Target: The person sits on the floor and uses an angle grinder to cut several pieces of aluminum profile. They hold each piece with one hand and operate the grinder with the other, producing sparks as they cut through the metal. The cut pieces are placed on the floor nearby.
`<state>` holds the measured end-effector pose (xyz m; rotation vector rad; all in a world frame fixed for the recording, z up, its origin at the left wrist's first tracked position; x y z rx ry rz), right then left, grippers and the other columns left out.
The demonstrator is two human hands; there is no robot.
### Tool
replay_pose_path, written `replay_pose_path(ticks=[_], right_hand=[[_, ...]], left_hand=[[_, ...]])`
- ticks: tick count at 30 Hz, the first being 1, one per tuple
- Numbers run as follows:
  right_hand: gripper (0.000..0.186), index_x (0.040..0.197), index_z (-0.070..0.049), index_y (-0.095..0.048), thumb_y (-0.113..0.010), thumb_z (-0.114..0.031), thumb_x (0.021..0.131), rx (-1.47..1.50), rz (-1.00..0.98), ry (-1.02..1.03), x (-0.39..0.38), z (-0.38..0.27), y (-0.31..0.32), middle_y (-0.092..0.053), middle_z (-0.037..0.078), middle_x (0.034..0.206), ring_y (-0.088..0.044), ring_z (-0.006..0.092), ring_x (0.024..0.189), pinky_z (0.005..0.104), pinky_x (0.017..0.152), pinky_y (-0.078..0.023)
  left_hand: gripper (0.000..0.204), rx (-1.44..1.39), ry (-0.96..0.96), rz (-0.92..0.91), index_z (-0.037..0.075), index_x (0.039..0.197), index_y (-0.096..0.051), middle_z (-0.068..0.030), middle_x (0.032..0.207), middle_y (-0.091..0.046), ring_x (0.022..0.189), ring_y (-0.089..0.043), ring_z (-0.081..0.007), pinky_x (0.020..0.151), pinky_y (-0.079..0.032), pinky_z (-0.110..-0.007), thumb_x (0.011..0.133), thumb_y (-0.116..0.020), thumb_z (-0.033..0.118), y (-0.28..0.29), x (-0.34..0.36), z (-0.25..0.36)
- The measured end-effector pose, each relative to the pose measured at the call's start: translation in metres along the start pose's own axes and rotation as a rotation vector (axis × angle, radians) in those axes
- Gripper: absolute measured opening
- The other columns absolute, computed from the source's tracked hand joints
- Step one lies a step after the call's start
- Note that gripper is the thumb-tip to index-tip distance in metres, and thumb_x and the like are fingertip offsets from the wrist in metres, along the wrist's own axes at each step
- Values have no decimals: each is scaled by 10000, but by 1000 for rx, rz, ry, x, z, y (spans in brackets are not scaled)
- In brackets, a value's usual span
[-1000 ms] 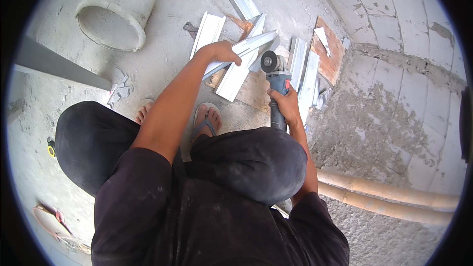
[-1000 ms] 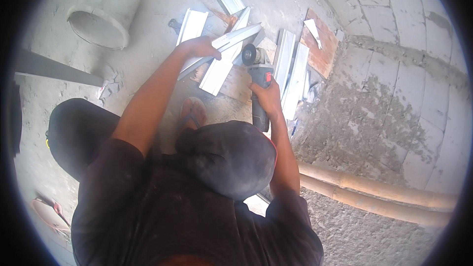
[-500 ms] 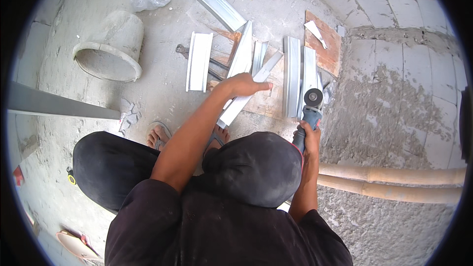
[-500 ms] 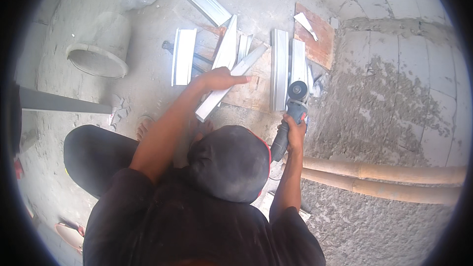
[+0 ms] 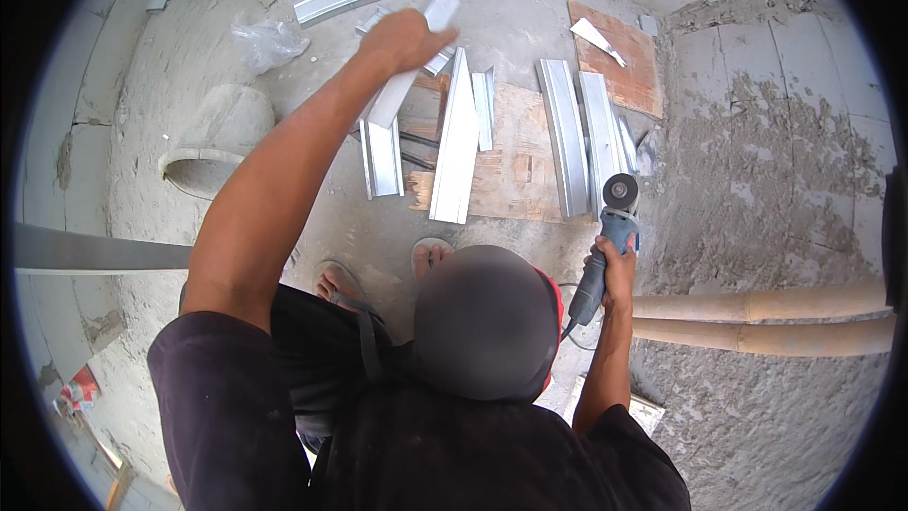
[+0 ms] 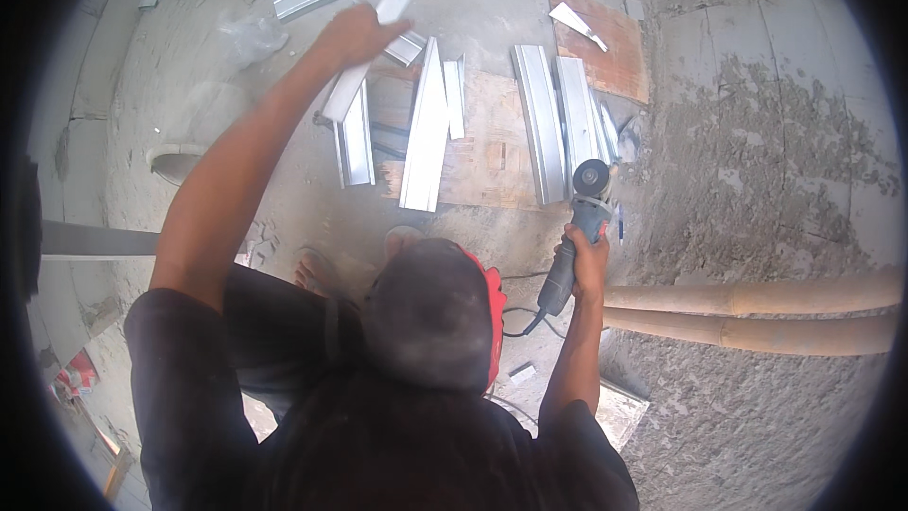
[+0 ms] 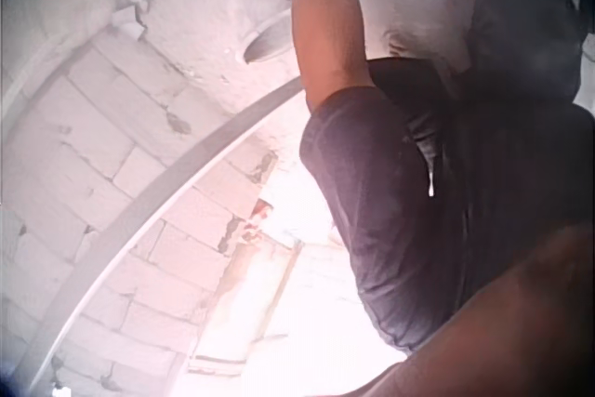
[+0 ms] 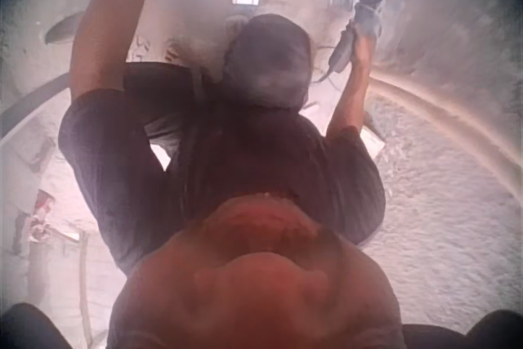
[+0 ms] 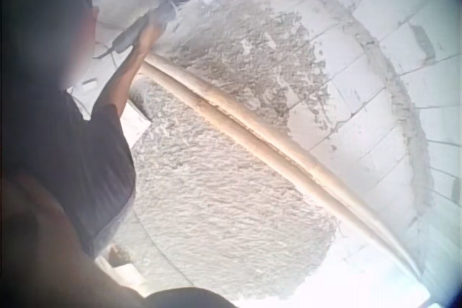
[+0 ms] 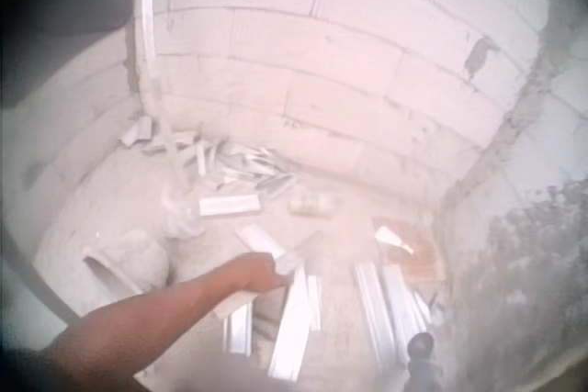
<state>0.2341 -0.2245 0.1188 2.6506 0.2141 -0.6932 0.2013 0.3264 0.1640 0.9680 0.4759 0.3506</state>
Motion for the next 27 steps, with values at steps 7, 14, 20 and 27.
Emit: replay_pose_path(ticks=[7, 14, 20, 27], right_hand=[[290, 1015, -10, -652, -801, -234, 906, -52, -35, 20, 3, 9, 0, -675, 82, 770, -678, 195, 567, 347, 513, -565], [296, 1028, -7, -657, -812, -211, 879, -40, -25, -6, 7, 8, -5, -670, 80, 772, -683, 201, 569, 353, 511, -569], [299, 1044, -5, -661, -813, -207, 886, 29, -33, 9, 1, 23, -8, -682, 80, 795, -685, 205, 578, 345, 524, -561], [320, 1111, -20, -642, -812, -191, 901, 34, -30, -56, -7, 42, 0, -677, 63, 828, -675, 185, 604, 338, 546, -556]], left_hand=[[994, -216, 58, -363, -184, 1330, -655, -359, 1238, -711, 1132, -725, -412, 975, -554, -457, 886, -696, 705, 14, -36, 30], [982, -106, 13, -779, -160, 1360, -663, -367, 1352, -678, 1255, -671, -470, 1070, -507, -459, 842, -721, 672, -63, -72, 34], [1043, -466, 268, 187, -225, 1246, -624, -418, 1155, -715, 1167, -723, -489, 1006, -563, -484, 905, -676, 760, -25, 24, 22], [1220, -192, 301, 80, -176, 1583, -258, -393, 1456, -486, 1336, -547, -524, 1060, -517, -587, 901, -748, 709, -123, -51, 34]])
Point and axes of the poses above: each hand's wrist, its own x-axis towards the middle knuckle, its own y-axis out of the back of the hand, z = x × y, the point moved 5 cm from there along x, towards the middle knuckle
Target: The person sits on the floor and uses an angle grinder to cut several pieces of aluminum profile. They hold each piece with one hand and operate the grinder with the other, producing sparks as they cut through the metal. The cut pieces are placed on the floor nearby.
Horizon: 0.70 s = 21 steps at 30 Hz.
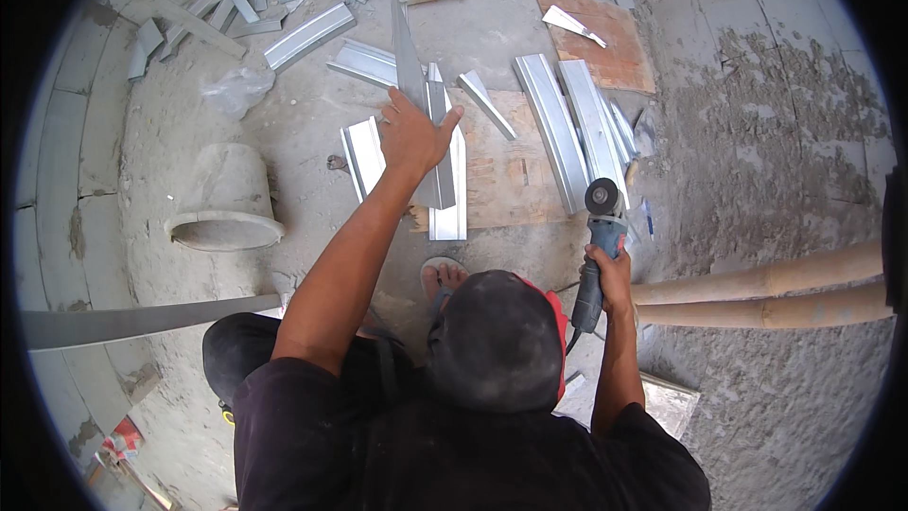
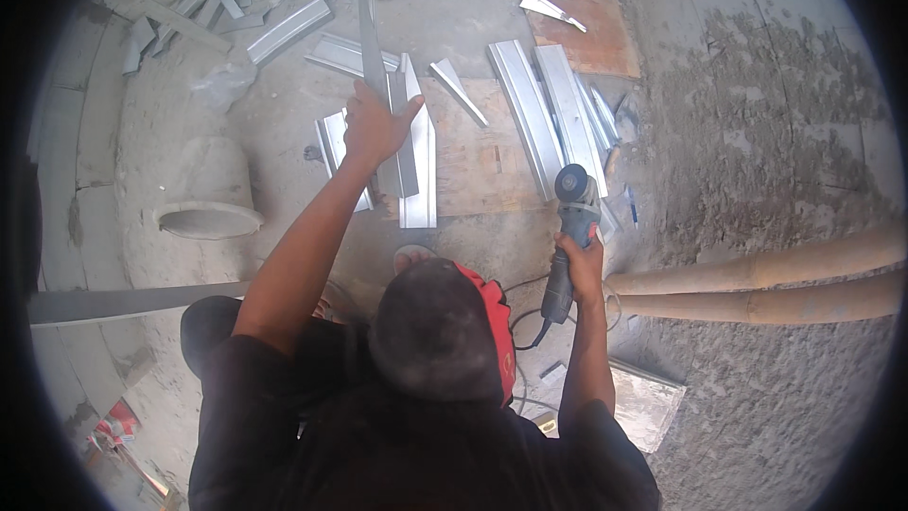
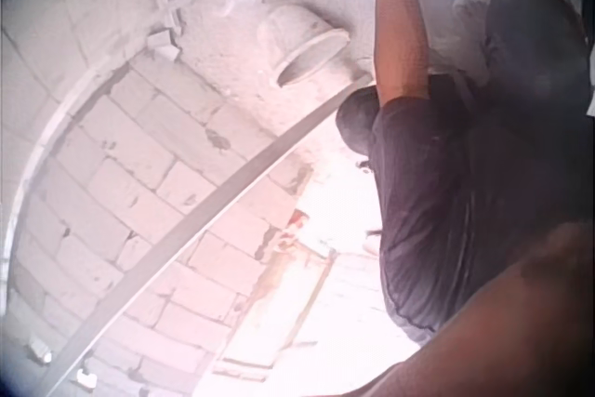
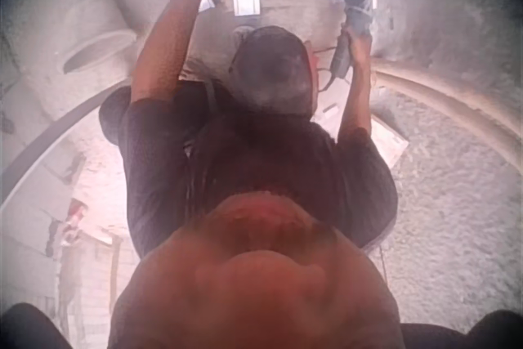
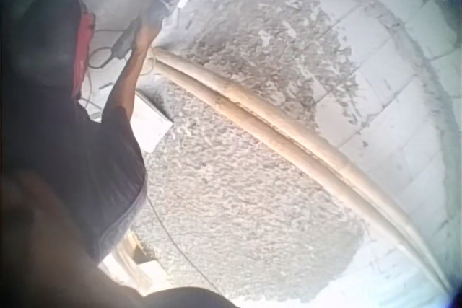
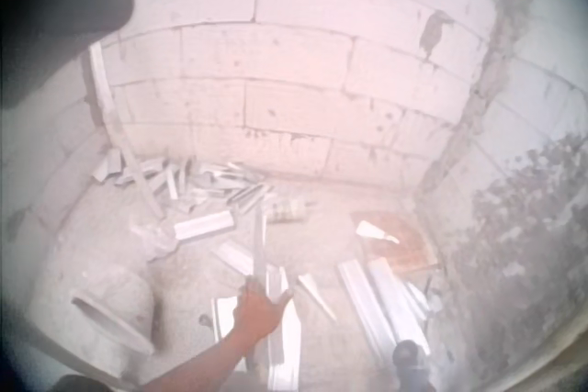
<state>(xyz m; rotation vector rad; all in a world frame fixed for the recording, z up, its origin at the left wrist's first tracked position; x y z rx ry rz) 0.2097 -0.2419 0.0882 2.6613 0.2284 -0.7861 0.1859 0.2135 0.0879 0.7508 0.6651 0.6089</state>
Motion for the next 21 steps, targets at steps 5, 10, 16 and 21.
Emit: replay_pose_path(ticks=[5, 10, 16, 21], right_hand=[[351, 1162, -13, -634, -808, -174, 903, 32, -11, -9, 5, 0, -3, -687, 80, 871, -678, 188, 631, 346, 571, -564], [300, 1086, -11, -643, -808, -189, 909, 53, 62, -19, 2, -15, 8, -685, 80, 840, -693, 202, 622, 351, 572, -574], [310, 1077, 14, -643, -798, -190, 903, 95, 199, 4, -30, -27, 47, -688, 102, 849, -694, 212, 622, 361, 555, -576], [329, 1100, 6, -623, -786, -198, 900, 76, 324, -13, -81, -11, 81, -674, 104, 853, -686, 221, 631, 359, 557, -563]], left_hand=[[959, 54, -324, 213, -75, 1600, -381, -282, 1429, -504, 1307, -485, -437, 1071, -415, -548, 917, -830, 428, -38, -73, -5], [549, 46, -612, -56, -34, 1270, -652, -211, 1305, -634, 1251, -554, -410, 1057, -442, -550, 921, -811, 358, -93, -123, 22], [650, -391, -189, -589, -56, 1287, -611, -263, 1337, -674, 1229, -665, -463, 1066, -540, -505, 904, -824, 424, -196, -104, 60], [934, -621, 399, -467, -72, 1473, -441, -274, 1383, -658, 1279, -652, -438, 1137, -517, -486, 848, -869, 474, -267, -73, 98]])
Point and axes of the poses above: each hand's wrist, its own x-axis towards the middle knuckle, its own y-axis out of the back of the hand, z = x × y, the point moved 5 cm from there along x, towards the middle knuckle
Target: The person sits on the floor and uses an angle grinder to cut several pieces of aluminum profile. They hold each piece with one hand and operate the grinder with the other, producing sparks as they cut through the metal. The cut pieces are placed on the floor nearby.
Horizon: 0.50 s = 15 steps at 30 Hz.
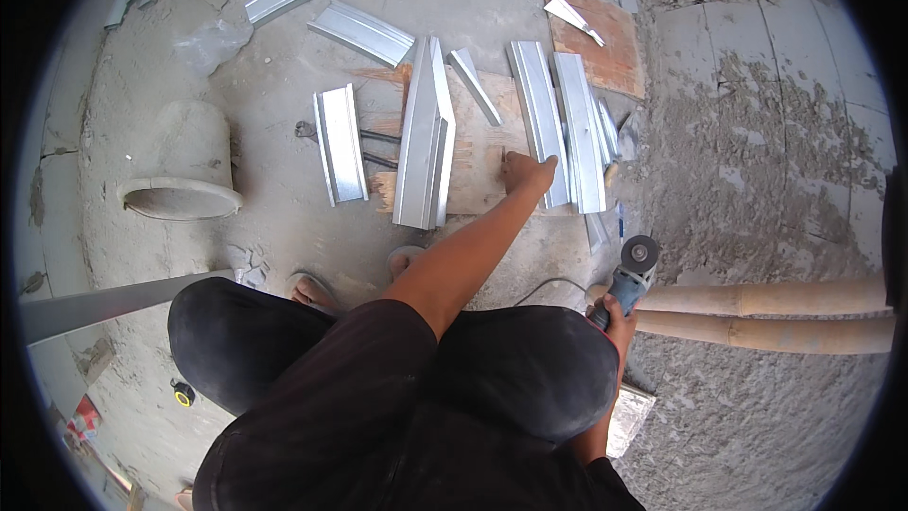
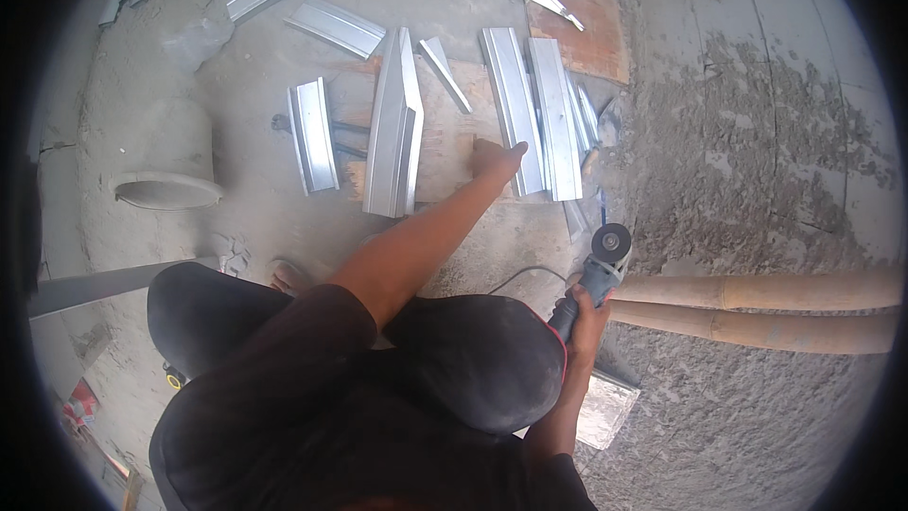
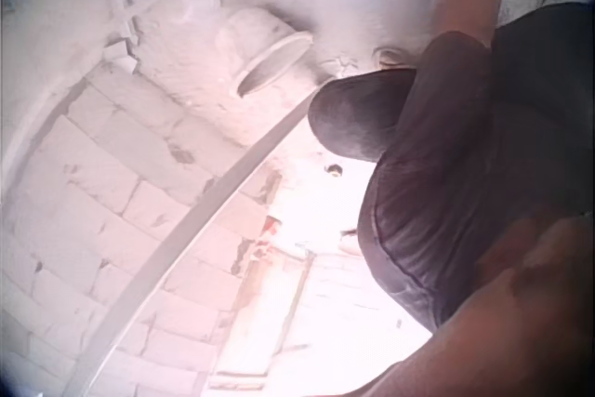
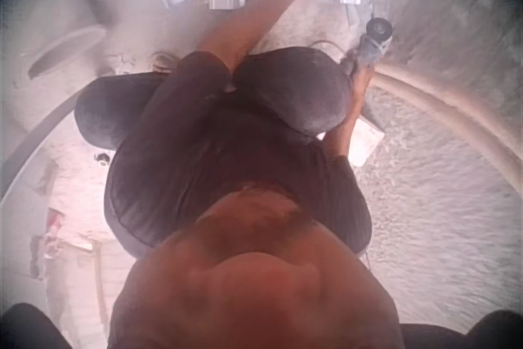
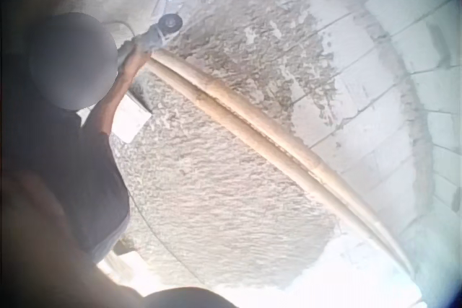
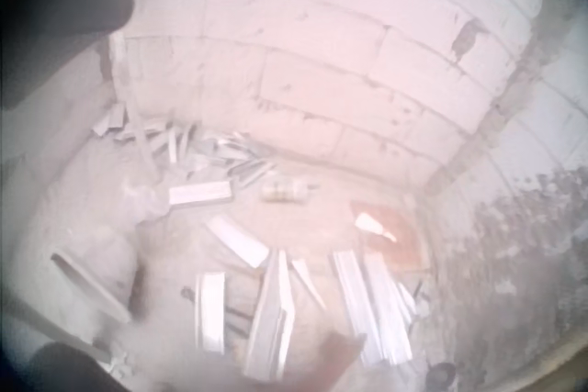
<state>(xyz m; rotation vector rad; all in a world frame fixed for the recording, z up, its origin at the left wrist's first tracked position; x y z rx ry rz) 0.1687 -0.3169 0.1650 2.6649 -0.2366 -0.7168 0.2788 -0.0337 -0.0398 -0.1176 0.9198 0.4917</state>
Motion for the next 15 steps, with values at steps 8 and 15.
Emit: replay_pose_path(ticks=[8, 15], right_hand=[[822, 1316, 40, -632, -864, -455, 703, -236, 214, -156, -34, 14, 42, -738, 180, 1016, -710, 311, 846, 420, 781, -562], [519, 1226, 15, -606, -814, -270, 846, -120, 246, -83, -33, 19, 38, -689, 136, 880, -686, 252, 680, 375, 611, -555]], left_hand=[[510, -231, 239, 5, -54, 1086, -788, -249, 1213, -758, 1122, -740, -391, 916, -615, -464, 838, -888, 381, -54, 36, -24], [575, -198, 115, 146, -107, 1257, -621, -304, 1244, -719, 1141, -727, -440, 964, -581, -491, 931, -768, 342, -21, 1, 7]])
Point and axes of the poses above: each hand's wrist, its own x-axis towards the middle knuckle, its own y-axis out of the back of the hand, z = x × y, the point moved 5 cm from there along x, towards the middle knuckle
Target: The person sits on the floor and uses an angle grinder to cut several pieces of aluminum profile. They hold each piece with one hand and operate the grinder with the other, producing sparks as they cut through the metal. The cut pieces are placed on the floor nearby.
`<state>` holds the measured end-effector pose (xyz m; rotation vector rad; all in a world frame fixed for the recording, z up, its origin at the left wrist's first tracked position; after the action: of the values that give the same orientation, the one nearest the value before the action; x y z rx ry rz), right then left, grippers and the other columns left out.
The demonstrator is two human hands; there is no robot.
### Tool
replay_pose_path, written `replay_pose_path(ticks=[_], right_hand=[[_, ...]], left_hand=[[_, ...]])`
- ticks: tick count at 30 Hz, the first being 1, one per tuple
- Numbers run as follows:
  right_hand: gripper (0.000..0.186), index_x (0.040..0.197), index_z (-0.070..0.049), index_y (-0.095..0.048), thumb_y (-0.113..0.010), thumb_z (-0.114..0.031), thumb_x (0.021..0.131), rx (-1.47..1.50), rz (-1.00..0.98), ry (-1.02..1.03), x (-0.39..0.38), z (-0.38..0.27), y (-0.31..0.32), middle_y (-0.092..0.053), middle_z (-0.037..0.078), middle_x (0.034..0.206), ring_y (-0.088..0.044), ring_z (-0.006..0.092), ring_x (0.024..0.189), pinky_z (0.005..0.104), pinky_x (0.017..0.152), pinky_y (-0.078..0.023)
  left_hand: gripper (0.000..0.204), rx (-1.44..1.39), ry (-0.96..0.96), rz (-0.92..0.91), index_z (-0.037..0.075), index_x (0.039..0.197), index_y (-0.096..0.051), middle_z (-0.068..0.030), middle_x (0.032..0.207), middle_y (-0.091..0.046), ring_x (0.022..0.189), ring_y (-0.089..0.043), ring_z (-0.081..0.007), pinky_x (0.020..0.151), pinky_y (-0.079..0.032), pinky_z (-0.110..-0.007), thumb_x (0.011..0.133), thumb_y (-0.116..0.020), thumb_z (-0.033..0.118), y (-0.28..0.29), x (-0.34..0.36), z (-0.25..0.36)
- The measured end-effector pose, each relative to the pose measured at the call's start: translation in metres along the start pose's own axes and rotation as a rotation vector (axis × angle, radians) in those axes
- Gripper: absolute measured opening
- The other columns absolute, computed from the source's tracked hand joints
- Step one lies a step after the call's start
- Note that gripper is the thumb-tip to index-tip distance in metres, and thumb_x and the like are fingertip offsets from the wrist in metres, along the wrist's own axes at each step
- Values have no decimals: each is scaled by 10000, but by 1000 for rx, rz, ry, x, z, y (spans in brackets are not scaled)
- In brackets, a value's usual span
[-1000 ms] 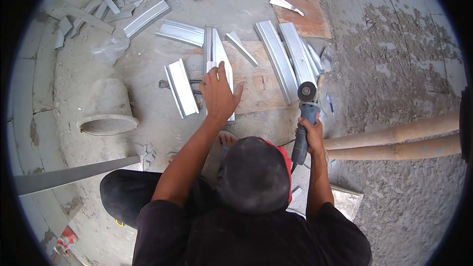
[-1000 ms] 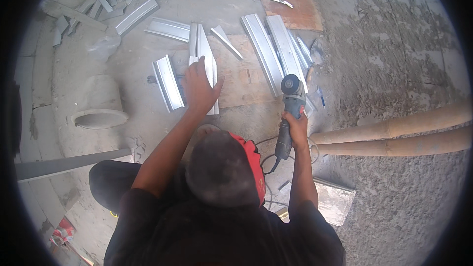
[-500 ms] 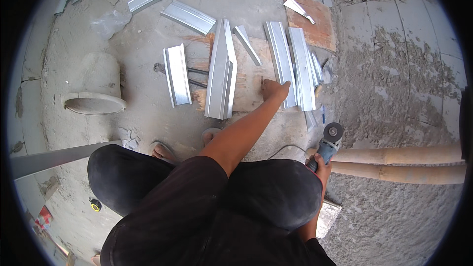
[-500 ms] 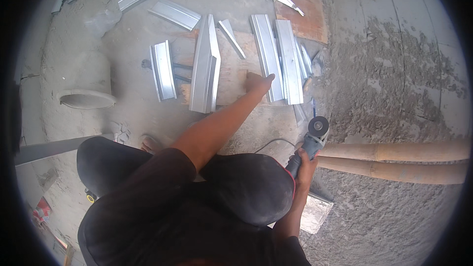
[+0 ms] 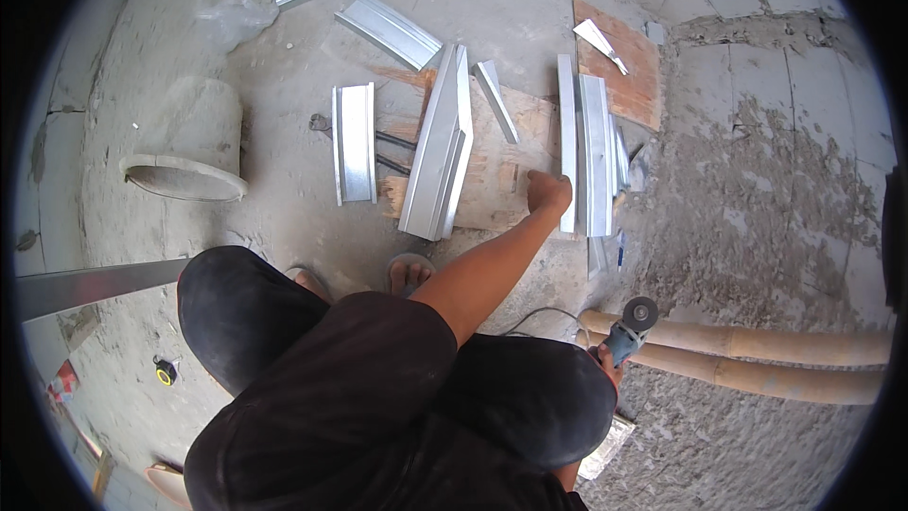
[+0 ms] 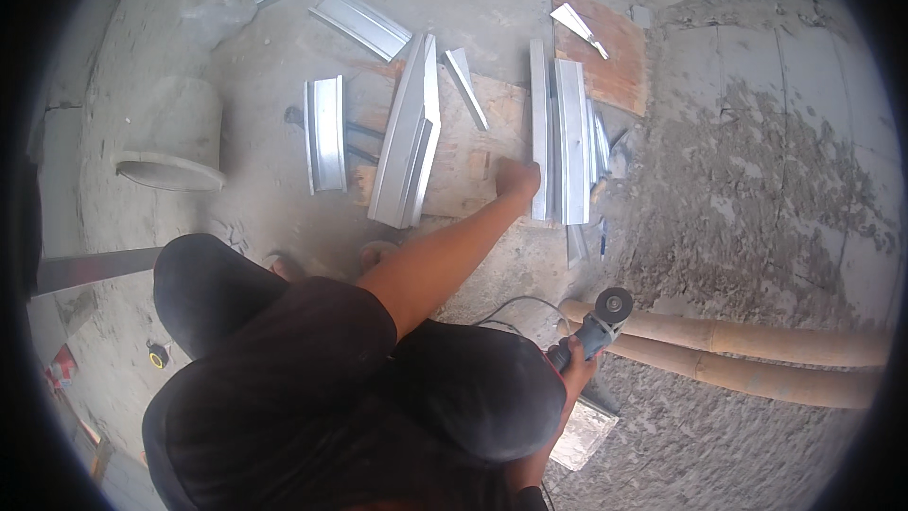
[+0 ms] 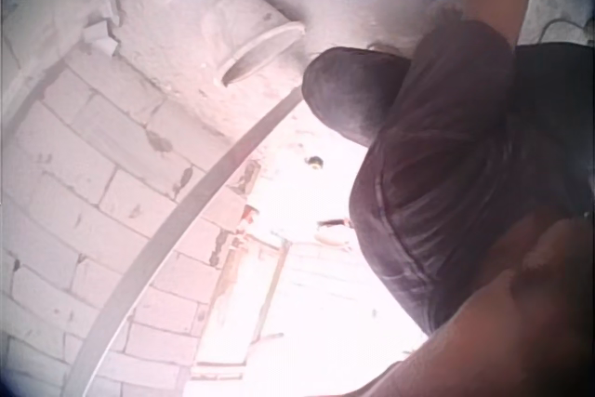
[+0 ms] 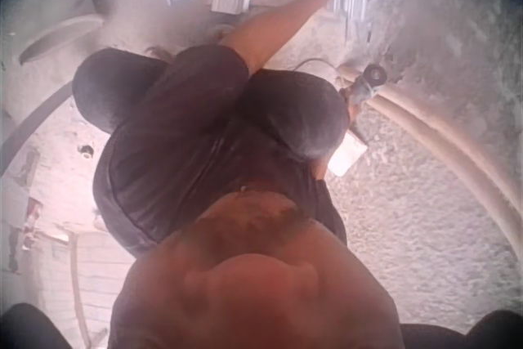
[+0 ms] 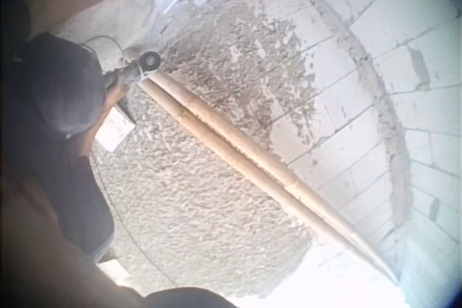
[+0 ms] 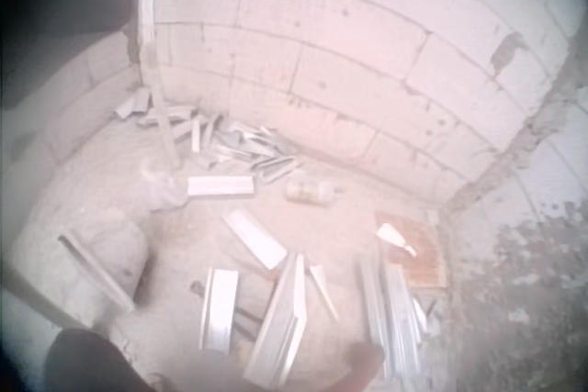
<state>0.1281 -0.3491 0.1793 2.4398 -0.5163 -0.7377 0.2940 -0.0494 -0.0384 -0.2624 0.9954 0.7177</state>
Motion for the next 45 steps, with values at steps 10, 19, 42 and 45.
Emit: replay_pose_path(ticks=[10, 19, 42, 45], right_hand=[[369, 1159, -7, -607, -812, -167, 897, 68, -373, 68, 38, -31, -94, -680, 85, 851, -685, 205, 629, 356, 573, -574], [377, 1165, 1, -638, -830, -162, 884, 44, -488, 125, 33, -44, -140, -686, 82, 895, -687, 188, 676, 353, 615, -575], [717, 1293, 81, -684, -847, -348, 742, -712, -631, 476, 123, -47, -201, -767, 236, 1159, -741, 360, 1094, 425, 986, -559], [720, 1300, 81, -684, -842, -348, 744, -740, -679, 431, 120, -50, -210, -764, 239, 1179, -740, 359, 1111, 427, 1000, -558]], left_hand=[[928, -264, 59, -450, -121, 1518, -470, -347, 1438, -599, 1267, -650, -437, 1078, -520, -524, 1064, -524, 687, 116, 7, -53], [1209, 782, -853, 38, -18, 1674, -228, -290, 1601, -374, 1467, -406, -453, 1165, -399, -539, 771, -955, 322, 110, -66, -4], [858, 805, -699, -103, 113, 1640, -450, -217, 1238, -624, 1097, -695, -432, 899, -589, -516, 897, -865, 216, 140, -50, -45], [860, 771, -716, -96, 140, 1636, -473, -209, 1211, -636, 1077, -707, -420, 891, -587, -516, 883, -878, 230, 143, -35, -51]])
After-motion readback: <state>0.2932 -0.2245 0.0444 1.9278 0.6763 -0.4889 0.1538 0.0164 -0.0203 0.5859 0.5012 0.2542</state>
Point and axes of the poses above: each hand's wrist, its own x-axis towards the middle knuckle, its own y-axis out of the back of the hand, z = x × y, the point moved 5 cm from there along x, towards the middle knuckle
